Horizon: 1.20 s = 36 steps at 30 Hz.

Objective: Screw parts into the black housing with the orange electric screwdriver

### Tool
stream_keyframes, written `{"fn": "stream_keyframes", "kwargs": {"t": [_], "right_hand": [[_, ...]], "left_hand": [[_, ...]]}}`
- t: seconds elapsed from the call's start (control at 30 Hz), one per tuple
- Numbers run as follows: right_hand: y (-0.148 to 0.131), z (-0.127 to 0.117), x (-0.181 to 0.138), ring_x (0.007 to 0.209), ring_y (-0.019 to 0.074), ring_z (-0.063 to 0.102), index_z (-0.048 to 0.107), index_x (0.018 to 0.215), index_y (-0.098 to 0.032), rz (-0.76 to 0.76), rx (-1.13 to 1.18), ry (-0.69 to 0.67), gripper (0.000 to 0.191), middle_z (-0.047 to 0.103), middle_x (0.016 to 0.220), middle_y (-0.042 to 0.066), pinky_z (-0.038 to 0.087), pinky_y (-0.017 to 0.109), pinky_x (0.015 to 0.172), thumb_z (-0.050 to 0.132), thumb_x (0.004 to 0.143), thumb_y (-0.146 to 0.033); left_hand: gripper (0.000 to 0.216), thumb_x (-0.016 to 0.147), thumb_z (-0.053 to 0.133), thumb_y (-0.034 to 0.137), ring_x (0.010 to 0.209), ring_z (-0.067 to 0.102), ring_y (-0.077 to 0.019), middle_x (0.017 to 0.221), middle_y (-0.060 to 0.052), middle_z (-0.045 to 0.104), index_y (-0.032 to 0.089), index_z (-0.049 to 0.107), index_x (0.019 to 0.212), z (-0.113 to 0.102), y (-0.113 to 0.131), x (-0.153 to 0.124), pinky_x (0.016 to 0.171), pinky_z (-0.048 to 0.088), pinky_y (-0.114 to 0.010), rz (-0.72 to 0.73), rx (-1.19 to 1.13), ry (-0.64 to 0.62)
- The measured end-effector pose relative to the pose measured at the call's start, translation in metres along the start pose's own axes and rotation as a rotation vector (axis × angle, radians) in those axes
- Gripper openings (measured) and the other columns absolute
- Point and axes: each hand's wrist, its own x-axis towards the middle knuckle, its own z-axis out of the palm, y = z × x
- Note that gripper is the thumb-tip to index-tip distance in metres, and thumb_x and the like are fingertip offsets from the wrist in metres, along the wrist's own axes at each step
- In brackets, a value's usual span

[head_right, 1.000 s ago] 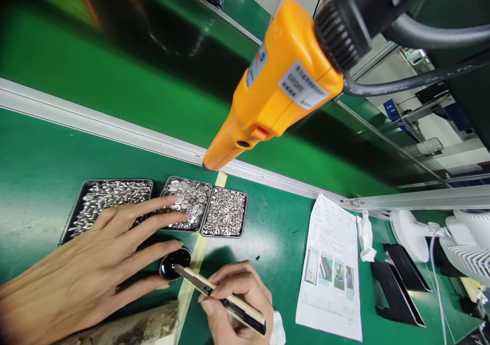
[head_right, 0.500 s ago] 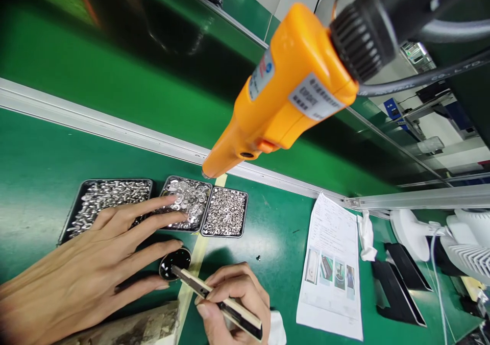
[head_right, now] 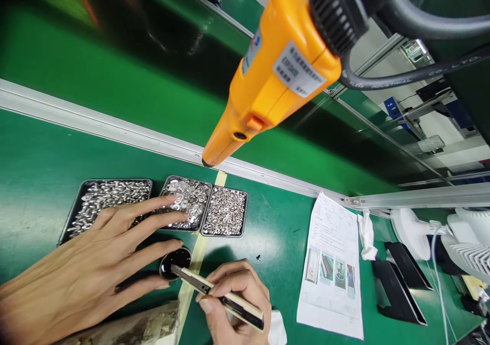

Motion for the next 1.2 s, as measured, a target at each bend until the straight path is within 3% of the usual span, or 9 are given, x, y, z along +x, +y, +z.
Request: {"fn": "stream_keyframes", "kwargs": {"t": [0.13,0.33,0.53,0.77,1.2], "right_hand": [[-0.002,-0.002,0.0,0.079,0.0202,0.076,0.071,0.101,-0.023,-0.005,0.012,-0.015,0.006,0.074,0.093,0.006,0.062,0.031,0.067,0.075,0.103,-0.027],[-0.008,-0.003,0.003,0.083,0.0199,0.073,0.07,0.101,-0.025,-0.029,-0.055,-0.043,0.004,0.078,0.092,0.005,0.062,0.031,0.072,0.074,0.103,-0.026],[-0.01,-0.002,0.007,0.083,0.0195,0.072,0.07,0.1,-0.025,-0.016,-0.053,-0.036,0.005,0.079,0.091,0.005,0.061,0.03,0.071,0.074,0.103,-0.026],[-0.014,-0.003,0.007,0.086,0.0199,0.072,0.072,0.1,-0.026,0.063,-0.028,-0.037,0.005,0.079,0.093,0.005,0.06,0.03,0.075,0.076,0.103,-0.027],[-0.012,-0.003,0.01,0.081,0.0192,0.073,0.072,0.096,-0.025,0.05,0.015,-0.014,0.01,0.078,0.089,0.006,0.061,0.028,0.072,0.079,0.101,-0.031]], "left_hand": [[0.034,0.113,0.044,0.052,0.159,0.041,-0.0296,0.155,-0.001,0.064,0.03,0.071,0.112,-0.001,0.001,0.0,0.115,0.031,-0.045,-0.037,-0.021,-0.013],[0.036,0.113,0.045,0.053,0.158,0.042,-0.0304,0.152,-0.004,0.065,0.029,0.072,0.112,0.0,-0.003,-0.001,0.115,0.03,-0.045,0.016,0.006,0.024],[0.036,0.111,0.049,0.058,0.16,0.04,-0.0296,0.155,-0.002,0.064,0.03,0.07,0.112,-0.003,-0.003,0.002,0.119,0.028,-0.044,-0.054,-0.061,-0.016],[0.042,0.112,0.041,0.059,0.157,0.045,-0.0291,0.151,0.0,0.067,0.033,0.073,0.112,0.003,-0.007,0.0,0.112,0.033,-0.045,0.023,0.008,0.065],[0.04,0.114,0.039,0.054,0.157,0.042,-0.0295,0.149,-0.005,0.067,0.03,0.071,0.114,0.002,-0.003,0.0,0.112,0.031,-0.046,0.024,0.003,0.054]]}}
